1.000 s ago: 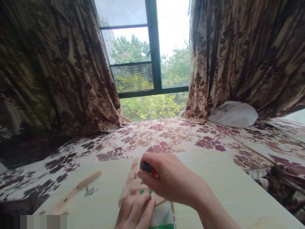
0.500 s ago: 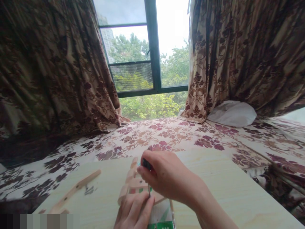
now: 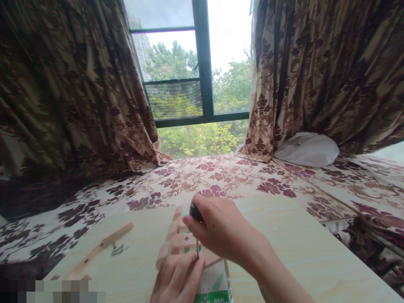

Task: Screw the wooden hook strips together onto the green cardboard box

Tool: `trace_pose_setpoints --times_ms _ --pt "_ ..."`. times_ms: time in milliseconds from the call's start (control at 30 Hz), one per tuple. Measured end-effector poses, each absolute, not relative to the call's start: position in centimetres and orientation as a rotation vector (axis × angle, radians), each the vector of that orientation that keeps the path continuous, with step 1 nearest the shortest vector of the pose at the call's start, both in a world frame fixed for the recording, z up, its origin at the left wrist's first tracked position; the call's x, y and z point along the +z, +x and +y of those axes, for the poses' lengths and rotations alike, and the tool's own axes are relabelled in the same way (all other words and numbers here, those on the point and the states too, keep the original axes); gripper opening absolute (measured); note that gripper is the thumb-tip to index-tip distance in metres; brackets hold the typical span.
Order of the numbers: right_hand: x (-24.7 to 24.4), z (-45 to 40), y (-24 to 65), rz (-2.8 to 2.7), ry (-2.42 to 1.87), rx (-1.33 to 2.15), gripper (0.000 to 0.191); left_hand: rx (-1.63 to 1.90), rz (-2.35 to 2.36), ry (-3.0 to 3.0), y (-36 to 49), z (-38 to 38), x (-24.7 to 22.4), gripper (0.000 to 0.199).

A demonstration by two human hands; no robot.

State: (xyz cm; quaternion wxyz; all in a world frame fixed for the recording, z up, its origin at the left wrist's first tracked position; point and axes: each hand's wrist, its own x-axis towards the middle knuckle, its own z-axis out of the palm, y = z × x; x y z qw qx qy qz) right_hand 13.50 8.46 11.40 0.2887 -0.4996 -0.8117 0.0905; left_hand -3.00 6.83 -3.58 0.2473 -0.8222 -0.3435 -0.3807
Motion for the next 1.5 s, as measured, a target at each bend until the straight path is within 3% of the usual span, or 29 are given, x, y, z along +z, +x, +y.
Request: trace_pose_setpoints --times_ms 233,467,667,800,1100,1300,1500 --pt "11.6 8.1 13.6 -2.239 -1.165 0.318 0.012 -1.073 -0.933 -2.316 -2.9 6.6 -3.4 0.049" --pt "11.4 8.7 13.6 -2.147 -1.35 0.228 0.02 -1.105 -0.955 -2.325 -2.7 6.3 -3.3 0.046" --pt "11.5 8.3 13.9 -2.241 -1.166 0.326 0.016 -1.083 -0.93 -2.283 -2.7 6.7 -3.6 0.044" --pt "11.2 8.6 13.8 -2.181 -1.287 0.279 0.021 -1.069 -0.92 -2.214 -2.7 7.0 -3.8 0.035" --pt "11.5 8.5 13.5 -2.22 -1.128 0.395 0.017 -1.038 -0.895 -2.272 -2.9 6.8 -3.4 0.047" --pt "11.1 9.2 13.7 -2.152 -1.306 0.301 0.025 -1.066 -0.931 -2.278 -2.8 6.6 -3.5 0.044" --pt "11.7 8.2 14.2 -2.251 -1.117 0.369 0.011 -1.072 -0.962 -2.3 -2.7 6.4 -3.6 0.046"
